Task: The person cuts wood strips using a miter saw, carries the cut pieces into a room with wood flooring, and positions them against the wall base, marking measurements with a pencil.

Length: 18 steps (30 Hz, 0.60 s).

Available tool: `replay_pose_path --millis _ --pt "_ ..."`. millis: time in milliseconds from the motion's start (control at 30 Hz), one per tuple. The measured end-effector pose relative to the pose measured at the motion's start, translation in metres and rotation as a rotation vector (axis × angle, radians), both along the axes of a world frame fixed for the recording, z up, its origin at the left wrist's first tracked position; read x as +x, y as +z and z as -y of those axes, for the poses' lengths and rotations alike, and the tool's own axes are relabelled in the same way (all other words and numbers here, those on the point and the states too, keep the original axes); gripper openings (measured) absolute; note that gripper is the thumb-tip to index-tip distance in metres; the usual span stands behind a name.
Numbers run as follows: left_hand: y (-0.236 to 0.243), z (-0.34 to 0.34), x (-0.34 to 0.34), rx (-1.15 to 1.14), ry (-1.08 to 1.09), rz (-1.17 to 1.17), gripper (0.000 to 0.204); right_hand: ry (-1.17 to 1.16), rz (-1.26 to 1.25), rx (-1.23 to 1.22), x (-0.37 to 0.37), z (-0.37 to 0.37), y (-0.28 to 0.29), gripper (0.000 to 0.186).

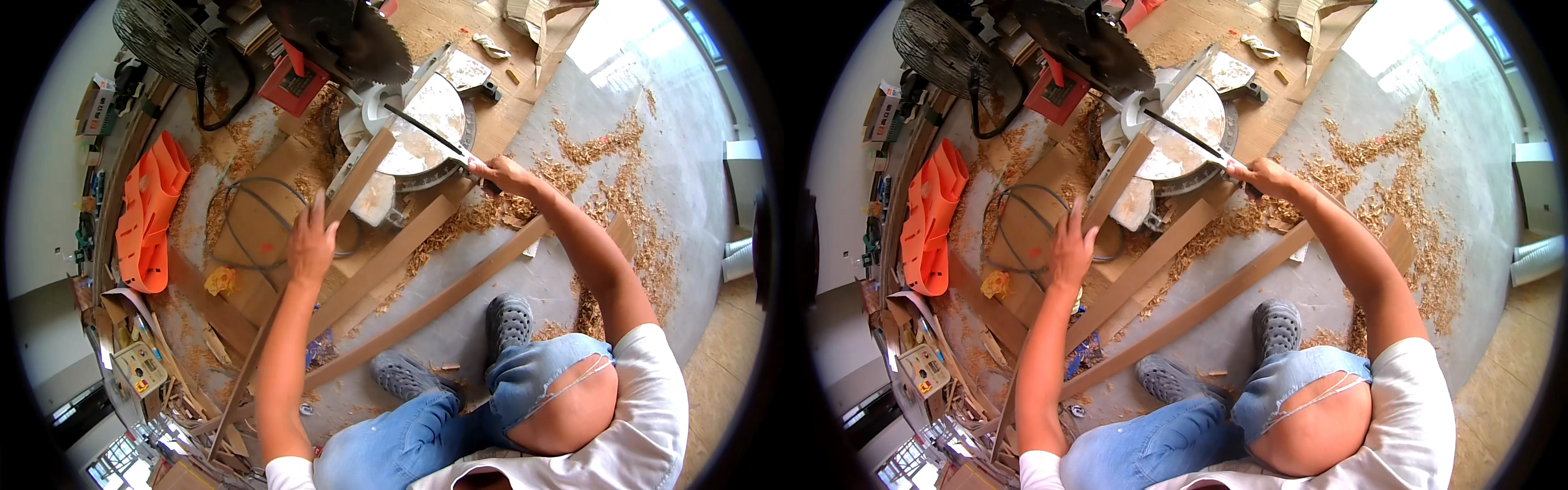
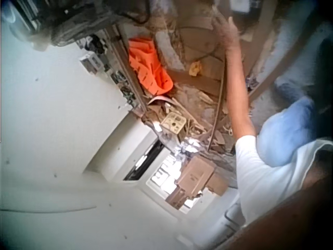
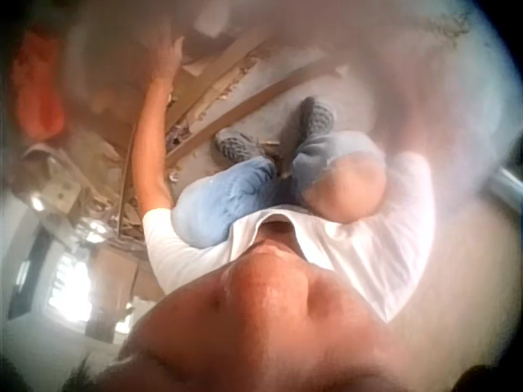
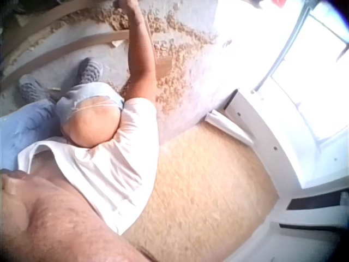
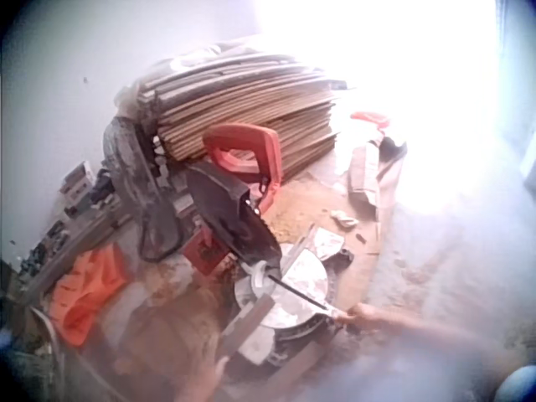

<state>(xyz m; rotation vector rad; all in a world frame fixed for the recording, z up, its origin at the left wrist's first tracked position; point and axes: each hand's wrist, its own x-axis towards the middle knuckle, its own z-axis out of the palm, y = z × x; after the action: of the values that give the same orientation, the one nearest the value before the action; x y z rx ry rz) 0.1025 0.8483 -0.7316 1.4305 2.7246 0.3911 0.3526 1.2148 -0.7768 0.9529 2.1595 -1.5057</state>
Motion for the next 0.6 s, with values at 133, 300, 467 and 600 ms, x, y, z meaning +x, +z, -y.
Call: replay_pose_path --millis 133,300,467,600 --pt "-0.008 -0.041 -0.007 0.072 -0.176 -0.121 0.068 -0.021 -0.009 0.107 0.003 0.02 -0.007 0.08" --pt "-0.015 -0.046 -0.002 0.06 -0.187 -0.183 0.061 -0.112 0.031 0.097 0.004 0.054 -0.005 0.081" --pt "-0.015 -0.048 -0.003 0.099 -0.169 -0.145 0.063 -0.19 0.028 0.01 -0.013 0.103 0.008 0.076" --pt "-0.017 -0.052 -0.006 0.104 -0.201 -0.173 0.068 -0.324 0.004 0.083 -0.025 0.139 -0.003 0.068"
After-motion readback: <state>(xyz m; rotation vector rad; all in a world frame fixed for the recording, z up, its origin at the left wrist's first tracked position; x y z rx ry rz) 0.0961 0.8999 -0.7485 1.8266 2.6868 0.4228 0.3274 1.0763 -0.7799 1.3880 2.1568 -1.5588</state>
